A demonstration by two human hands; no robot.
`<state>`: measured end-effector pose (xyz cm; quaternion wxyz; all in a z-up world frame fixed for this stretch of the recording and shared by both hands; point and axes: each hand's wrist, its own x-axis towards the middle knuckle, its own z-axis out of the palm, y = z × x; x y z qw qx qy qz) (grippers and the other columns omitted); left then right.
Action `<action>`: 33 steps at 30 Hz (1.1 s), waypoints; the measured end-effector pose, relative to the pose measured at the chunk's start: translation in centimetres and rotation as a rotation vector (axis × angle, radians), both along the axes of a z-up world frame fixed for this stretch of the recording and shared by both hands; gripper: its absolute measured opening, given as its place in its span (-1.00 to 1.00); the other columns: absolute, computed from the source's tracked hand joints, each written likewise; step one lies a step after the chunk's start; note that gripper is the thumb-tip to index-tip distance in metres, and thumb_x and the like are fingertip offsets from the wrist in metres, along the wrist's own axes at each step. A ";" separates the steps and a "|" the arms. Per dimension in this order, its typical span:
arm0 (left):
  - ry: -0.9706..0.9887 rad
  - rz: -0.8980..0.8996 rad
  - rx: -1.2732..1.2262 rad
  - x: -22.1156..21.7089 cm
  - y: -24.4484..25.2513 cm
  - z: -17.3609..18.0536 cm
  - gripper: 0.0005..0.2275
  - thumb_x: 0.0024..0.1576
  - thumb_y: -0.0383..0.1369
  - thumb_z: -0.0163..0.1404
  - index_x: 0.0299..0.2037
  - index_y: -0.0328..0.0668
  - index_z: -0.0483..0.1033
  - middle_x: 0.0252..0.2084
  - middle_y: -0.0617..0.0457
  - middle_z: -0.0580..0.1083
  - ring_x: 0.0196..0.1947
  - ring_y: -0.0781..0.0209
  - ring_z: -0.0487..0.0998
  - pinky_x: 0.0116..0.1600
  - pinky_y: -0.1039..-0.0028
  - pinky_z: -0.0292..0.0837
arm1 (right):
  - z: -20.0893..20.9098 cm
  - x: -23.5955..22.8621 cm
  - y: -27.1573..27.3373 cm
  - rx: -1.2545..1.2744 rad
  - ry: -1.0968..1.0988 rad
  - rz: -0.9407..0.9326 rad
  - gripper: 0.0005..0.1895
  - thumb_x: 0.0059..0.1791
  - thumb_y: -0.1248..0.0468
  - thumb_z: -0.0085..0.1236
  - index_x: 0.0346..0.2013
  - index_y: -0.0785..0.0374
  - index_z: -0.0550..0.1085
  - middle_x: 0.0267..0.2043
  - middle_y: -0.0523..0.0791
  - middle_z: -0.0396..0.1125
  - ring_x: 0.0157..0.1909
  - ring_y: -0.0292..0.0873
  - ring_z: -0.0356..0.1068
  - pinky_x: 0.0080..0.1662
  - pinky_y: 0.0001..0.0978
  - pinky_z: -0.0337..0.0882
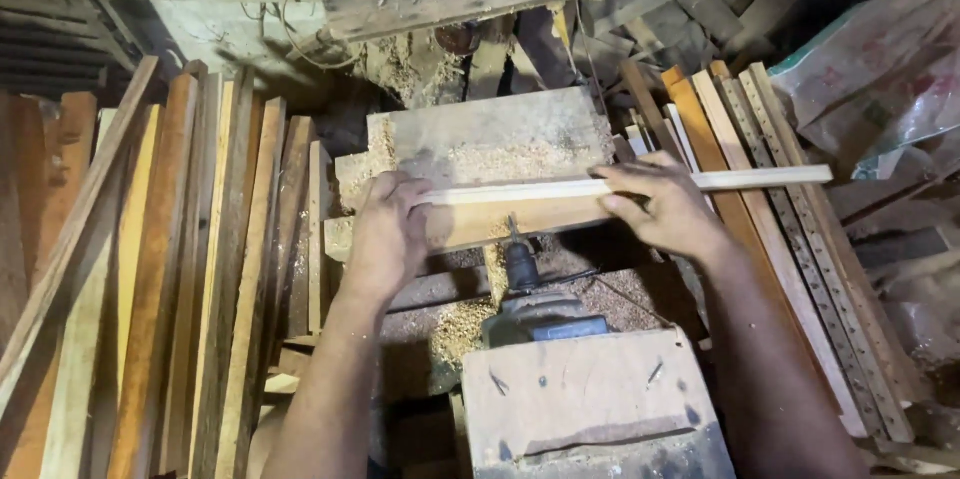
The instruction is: Feeding thin wooden strips through a shaping machine to create a profile.
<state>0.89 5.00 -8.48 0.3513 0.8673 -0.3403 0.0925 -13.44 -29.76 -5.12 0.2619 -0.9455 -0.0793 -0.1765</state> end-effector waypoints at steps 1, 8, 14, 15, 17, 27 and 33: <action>0.000 -0.001 0.001 -0.4 -0.5 0.1 -0.77 0.08 -0.50 0.11 -0.05 -0.19 0.63 -0.09 -0.02 0.48 -0.02 -0.09 0.53 0.11 0.27 0.46 | 0.2 0.4 1.2 0.001 0.000 -0.001 -0.62 -0.08 0.33 0.32 0.05 0.19 0.60 -0.04 0.09 0.52 -0.02 0.29 0.46 0.10 0.07 0.36; 0.023 -0.095 0.090 -1.2 -2.4 -1.2 -0.79 0.17 -0.30 0.09 0.01 0.12 0.64 -0.15 0.18 0.48 0.01 0.22 0.39 0.23 0.26 0.13 | -3.3 2.8 2.6 0.083 -0.058 -0.016 -0.69 -0.12 0.15 0.44 -0.10 0.05 0.66 -0.12 -0.10 0.57 -0.09 0.07 0.46 0.03 -0.10 0.35; 0.008 -0.128 0.029 -1.9 -3.1 -0.7 -0.82 0.14 -0.33 0.13 -0.06 0.04 0.65 -0.19 0.15 0.49 0.00 0.18 0.41 0.20 0.29 0.16 | -2.5 1.9 2.3 0.096 -0.051 -0.046 -0.68 -0.17 0.20 0.47 -0.13 0.08 0.66 -0.14 -0.10 0.57 -0.09 0.07 0.44 0.03 -0.11 0.35; -0.016 -0.116 0.034 -2.0 -3.3 -0.5 -0.83 0.14 -0.29 0.15 -0.07 0.11 0.66 -0.22 0.18 0.48 -0.01 0.21 0.39 0.20 0.29 0.14 | -2.3 1.8 2.3 0.107 -0.043 -0.042 -0.65 -0.18 0.20 0.49 -0.11 0.09 0.66 -0.14 -0.08 0.57 -0.10 0.07 0.43 0.02 -0.10 0.35; -0.007 -0.131 0.027 -2.2 -3.9 -0.3 -0.82 0.14 -0.29 0.15 -0.06 0.07 0.66 -0.22 0.16 0.49 -0.02 0.19 0.41 0.20 0.30 0.16 | -3.0 2.6 2.8 0.102 -0.063 -0.036 -0.65 -0.18 0.18 0.50 -0.12 0.08 0.66 -0.16 -0.09 0.57 -0.10 0.05 0.43 0.01 -0.13 0.35; 0.059 -0.155 -0.006 -2.6 -4.4 0.4 -0.85 0.19 -0.38 0.09 -0.08 -0.13 0.63 -0.21 0.05 0.53 0.00 0.13 0.46 0.21 0.29 0.22 | 4.6 -2.0 5.2 0.455 0.011 -0.752 -0.58 0.21 0.06 0.19 -0.43 0.23 0.63 -0.49 0.00 0.46 -0.37 -0.25 0.37 -0.19 -0.29 0.42; 0.025 -0.167 -0.047 -2.5 -4.3 -0.5 -0.87 0.18 -0.38 0.10 -0.10 -0.11 0.64 -0.20 0.09 0.55 -0.02 0.15 0.48 0.19 0.31 0.23 | -0.7 -2.4 0.6 1.030 0.247 -0.966 -0.32 0.04 -0.25 0.24 -0.17 0.42 0.50 -0.30 0.17 0.47 -0.39 -0.01 0.55 -0.37 -0.11 0.63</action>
